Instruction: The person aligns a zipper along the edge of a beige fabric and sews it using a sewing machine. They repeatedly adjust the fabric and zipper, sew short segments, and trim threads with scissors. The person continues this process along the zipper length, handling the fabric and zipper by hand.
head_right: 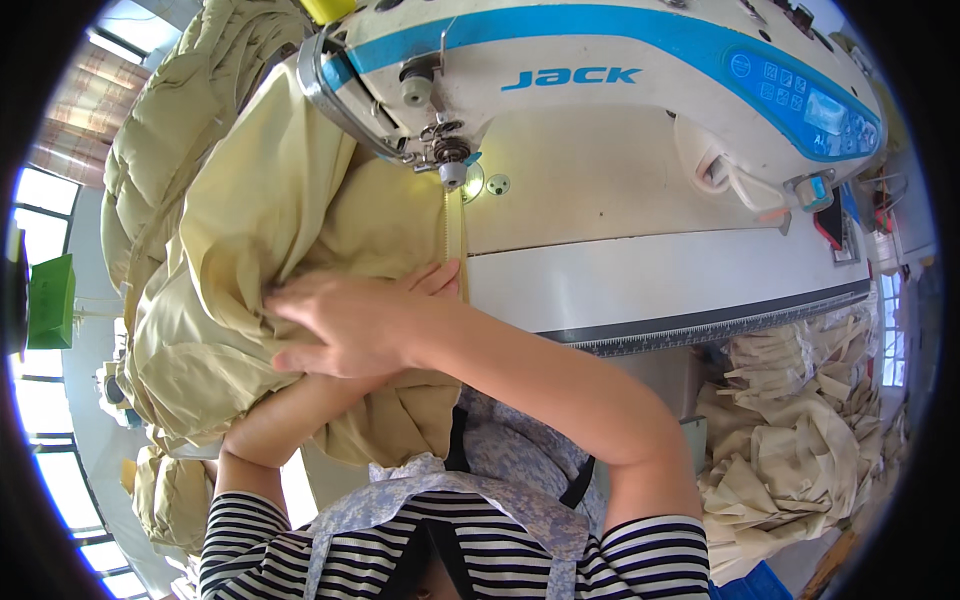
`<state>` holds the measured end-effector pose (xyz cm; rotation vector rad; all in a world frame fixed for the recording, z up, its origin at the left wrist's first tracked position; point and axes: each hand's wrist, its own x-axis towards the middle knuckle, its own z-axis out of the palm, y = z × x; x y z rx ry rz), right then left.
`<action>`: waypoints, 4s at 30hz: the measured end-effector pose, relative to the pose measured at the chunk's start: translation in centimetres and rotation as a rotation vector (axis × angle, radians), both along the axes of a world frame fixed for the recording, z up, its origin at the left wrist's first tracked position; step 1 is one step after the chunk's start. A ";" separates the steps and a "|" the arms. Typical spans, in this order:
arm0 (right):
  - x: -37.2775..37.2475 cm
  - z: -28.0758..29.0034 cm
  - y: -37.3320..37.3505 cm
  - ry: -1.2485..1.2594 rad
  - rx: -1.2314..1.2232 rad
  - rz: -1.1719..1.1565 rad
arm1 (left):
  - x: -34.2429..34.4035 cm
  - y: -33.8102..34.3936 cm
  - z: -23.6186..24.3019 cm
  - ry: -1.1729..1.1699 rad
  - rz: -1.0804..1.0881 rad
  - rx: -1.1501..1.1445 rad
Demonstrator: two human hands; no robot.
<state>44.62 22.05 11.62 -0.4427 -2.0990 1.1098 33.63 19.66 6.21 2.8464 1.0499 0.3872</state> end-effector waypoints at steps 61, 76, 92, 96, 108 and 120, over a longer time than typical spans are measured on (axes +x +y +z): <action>8.0 -6.5 -7.9 -0.034 0.295 -0.350 | -0.1 5.3 4.4 -0.100 -0.214 0.002; 8.2 -5.9 -7.2 -0.116 0.284 -0.318 | 0.0 5.9 4.3 -0.059 -0.221 0.061; 8.0 -5.6 -5.3 -0.199 0.463 -0.419 | 0.2 7.7 3.8 -0.053 -0.179 0.201; 8.5 -5.8 -5.7 -0.224 0.439 -0.379 | 0.3 7.5 3.7 -0.074 -0.115 0.158; 8.9 -5.6 -4.2 -0.225 0.368 -0.395 | 0.8 9.6 3.6 -0.127 -0.126 0.194; 7.5 -6.7 -8.4 -0.009 0.434 -0.238 | -1.5 1.1 5.7 -0.015 -0.143 0.031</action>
